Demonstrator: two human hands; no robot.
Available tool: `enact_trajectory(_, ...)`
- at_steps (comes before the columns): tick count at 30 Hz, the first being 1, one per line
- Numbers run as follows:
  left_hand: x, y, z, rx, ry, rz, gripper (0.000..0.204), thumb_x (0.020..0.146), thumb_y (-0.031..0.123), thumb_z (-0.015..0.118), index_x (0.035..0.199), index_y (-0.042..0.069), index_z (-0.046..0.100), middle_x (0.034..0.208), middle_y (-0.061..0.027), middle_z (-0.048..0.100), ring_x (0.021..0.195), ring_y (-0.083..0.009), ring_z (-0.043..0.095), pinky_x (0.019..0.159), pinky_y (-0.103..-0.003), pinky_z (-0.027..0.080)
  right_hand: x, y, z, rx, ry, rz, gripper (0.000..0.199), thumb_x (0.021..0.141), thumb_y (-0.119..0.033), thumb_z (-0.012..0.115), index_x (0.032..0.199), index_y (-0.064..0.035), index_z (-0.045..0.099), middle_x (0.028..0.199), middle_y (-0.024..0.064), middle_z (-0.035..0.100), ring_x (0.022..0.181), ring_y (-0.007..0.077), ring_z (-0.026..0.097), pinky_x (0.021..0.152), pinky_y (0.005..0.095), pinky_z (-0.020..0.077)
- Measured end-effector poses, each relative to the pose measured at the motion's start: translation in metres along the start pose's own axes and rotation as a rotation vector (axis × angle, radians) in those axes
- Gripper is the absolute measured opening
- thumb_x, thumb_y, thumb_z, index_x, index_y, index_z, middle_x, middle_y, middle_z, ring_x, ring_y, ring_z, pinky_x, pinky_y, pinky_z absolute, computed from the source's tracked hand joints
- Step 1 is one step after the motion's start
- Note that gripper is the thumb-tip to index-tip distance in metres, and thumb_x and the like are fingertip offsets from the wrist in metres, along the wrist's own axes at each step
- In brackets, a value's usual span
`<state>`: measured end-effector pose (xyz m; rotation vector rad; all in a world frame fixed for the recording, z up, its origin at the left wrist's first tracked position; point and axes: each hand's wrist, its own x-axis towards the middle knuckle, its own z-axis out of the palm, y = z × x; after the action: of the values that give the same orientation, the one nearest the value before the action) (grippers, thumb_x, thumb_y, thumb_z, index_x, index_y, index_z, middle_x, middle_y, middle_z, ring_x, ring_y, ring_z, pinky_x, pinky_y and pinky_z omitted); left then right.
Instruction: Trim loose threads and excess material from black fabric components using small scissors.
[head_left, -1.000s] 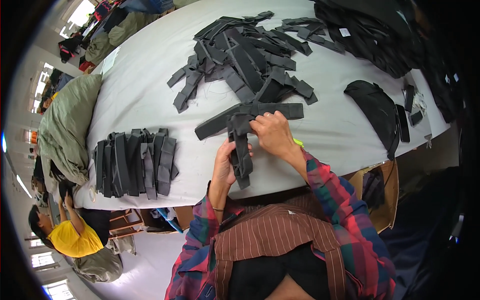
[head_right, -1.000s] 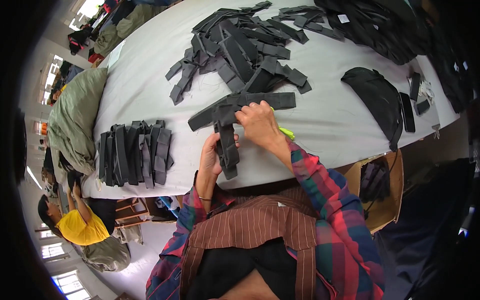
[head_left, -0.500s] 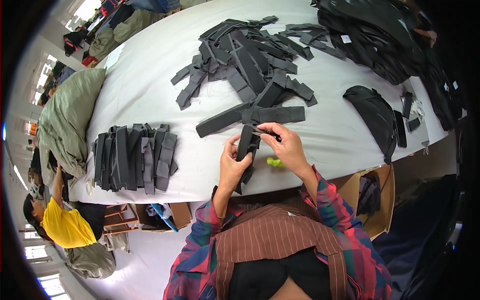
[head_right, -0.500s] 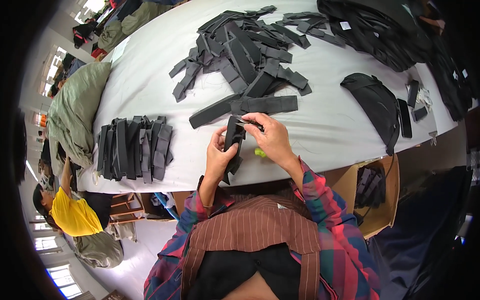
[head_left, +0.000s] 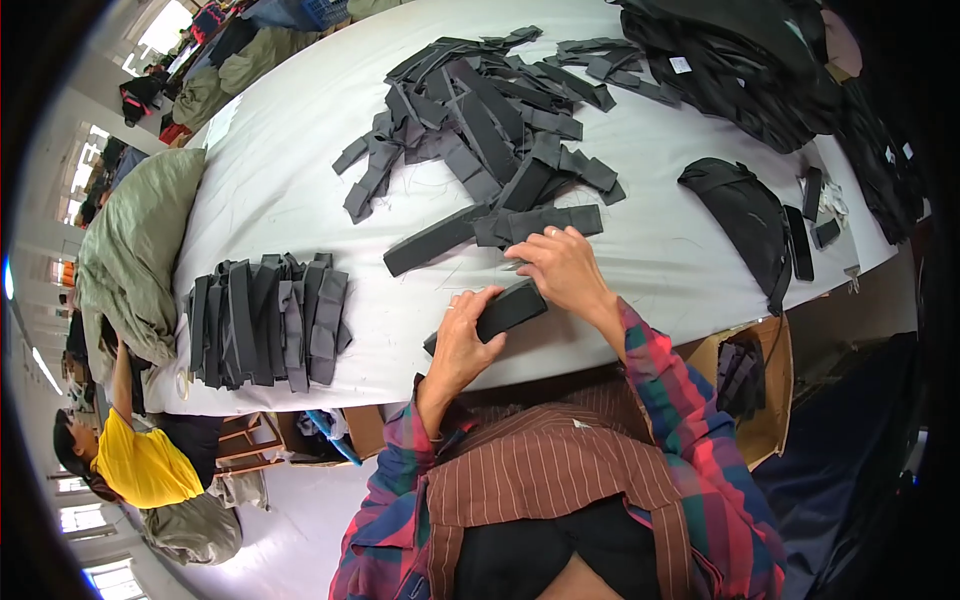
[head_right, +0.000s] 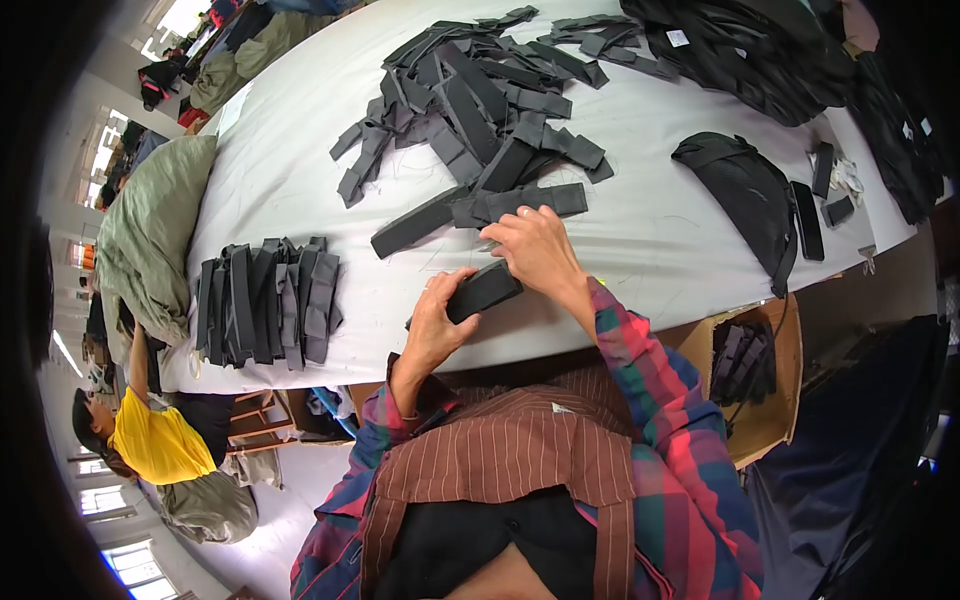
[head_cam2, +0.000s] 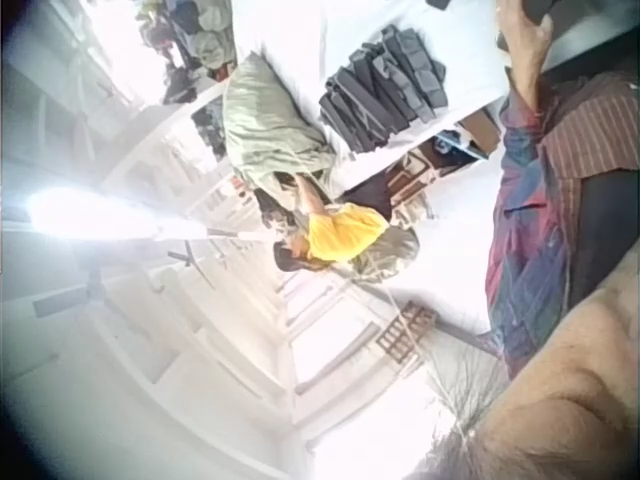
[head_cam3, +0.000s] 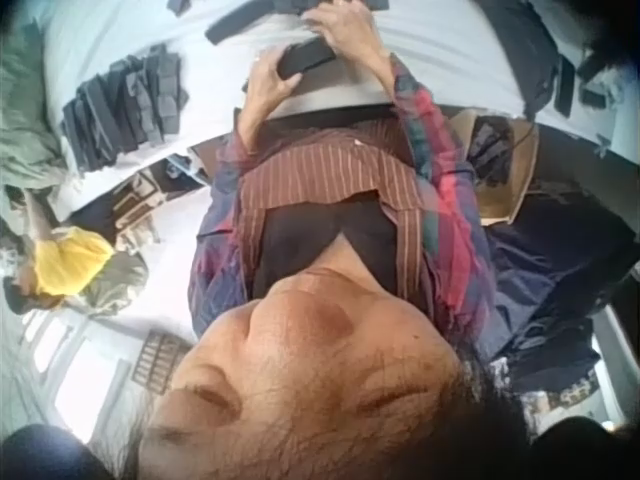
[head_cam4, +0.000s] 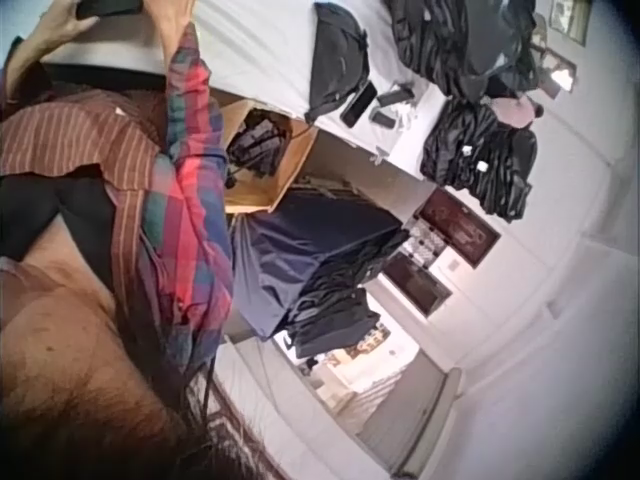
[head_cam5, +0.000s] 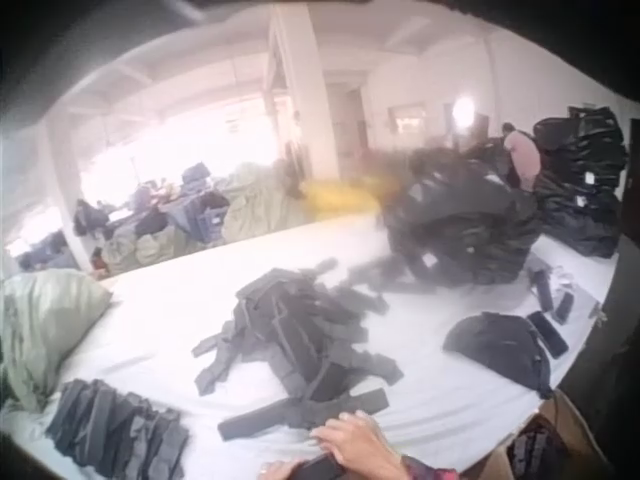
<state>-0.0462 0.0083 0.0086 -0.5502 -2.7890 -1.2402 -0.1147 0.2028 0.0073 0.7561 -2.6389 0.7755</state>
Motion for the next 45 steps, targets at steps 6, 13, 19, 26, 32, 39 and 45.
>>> enact_trajectory(6,-0.004,0.015,-0.015,-0.095,-0.228,-0.221,0.062,0.065,0.010,0.077,0.119,0.007,0.046,0.094,-0.0192,0.059,0.085,-0.0388,0.059,0.074,-0.040,0.048,0.015,0.006,0.020,-0.036,-0.144,-0.133,0.023,0.071,-0.016,0.073,0.093,-0.0150,0.068,0.086,-0.0007,0.065,0.082,0.0212,0.060,0.074,0.0355,0.0430)
enact_trajectory(13,-0.011,0.009,-0.020,-0.448,-0.234,-0.313,0.055,0.071,0.009,0.079,0.110,0.003,0.042,0.083,-0.0117,0.066,0.074,-0.0164,0.064,0.065,-0.032,0.052,0.003,0.008,0.019,0.066,0.013,0.100,0.012,0.077,-0.018,0.066,0.088,-0.0151,0.069,0.082,0.0027,0.068,0.076,0.0256,0.064,0.065,0.0370,0.0482)
enact_trajectory(19,-0.028,-0.002,-0.015,-1.158,-0.119,-0.539,0.046,0.082,-0.001,0.065,0.116,0.006,0.035,0.096,-0.0183,0.065,0.075,-0.0243,0.067,0.065,-0.035,0.059,-0.021,-0.018,-0.028,0.507,0.150,0.463,0.020,0.080,-0.015,0.066,0.100,-0.0093,0.067,0.085,0.0064,0.068,0.070,0.0191,0.063,0.063,0.0290,0.0473)
enact_trajectory(26,-0.023,0.015,-0.018,-1.340,0.014,-0.526,0.047,0.089,0.002,0.050,0.130,0.003,0.028,0.106,-0.0210,0.063,0.089,-0.0330,0.068,0.072,-0.039,0.059,-0.046,-0.053,-0.036,0.382,0.073,0.152,0.023,0.077,-0.009,0.070,0.099,-0.0063,0.068,0.083,0.0072,0.065,0.069,0.0203,0.060,0.063,0.0300,0.0471)
enact_trajectory(32,-0.024,0.020,-0.016,-1.355,-0.009,-0.497,0.049,0.088,0.007,0.054,0.130,0.003,0.030,0.111,-0.0204,0.060,0.092,-0.0350,0.066,0.076,-0.042,0.059,-0.045,-0.062,-0.026,0.198,0.185,0.104,0.020,0.076,-0.014,0.070,0.096,-0.0119,0.068,0.077,0.0047,0.063,0.067,0.0229,0.059,0.059,0.0347,0.0418)
enact_trajectory(39,-0.029,0.029,-0.015,-1.361,-0.021,-0.481,0.048,0.088,0.005,0.054,0.131,0.005,0.031,0.112,-0.0216,0.060,0.091,-0.0349,0.067,0.074,-0.042,0.059,-0.040,-0.063,-0.018,0.450,0.163,0.471,0.017,0.081,-0.010,0.066,0.098,-0.0092,0.068,0.085,0.0052,0.068,0.073,0.0187,0.064,0.064,0.0299,0.0466)
enact_trajectory(45,-0.031,0.034,-0.023,-1.318,-0.010,-0.473,0.060,0.088,-0.003,0.047,0.142,0.006,0.023,0.114,-0.0239,0.060,0.088,-0.0327,0.068,0.069,-0.037,0.061,-0.031,-0.060,-0.036,0.519,0.225,0.392,0.018,0.082,-0.008,0.066,0.100,-0.0055,0.067,0.091,0.0069,0.069,0.074,0.0152,0.064,0.068,0.0263,0.0490)
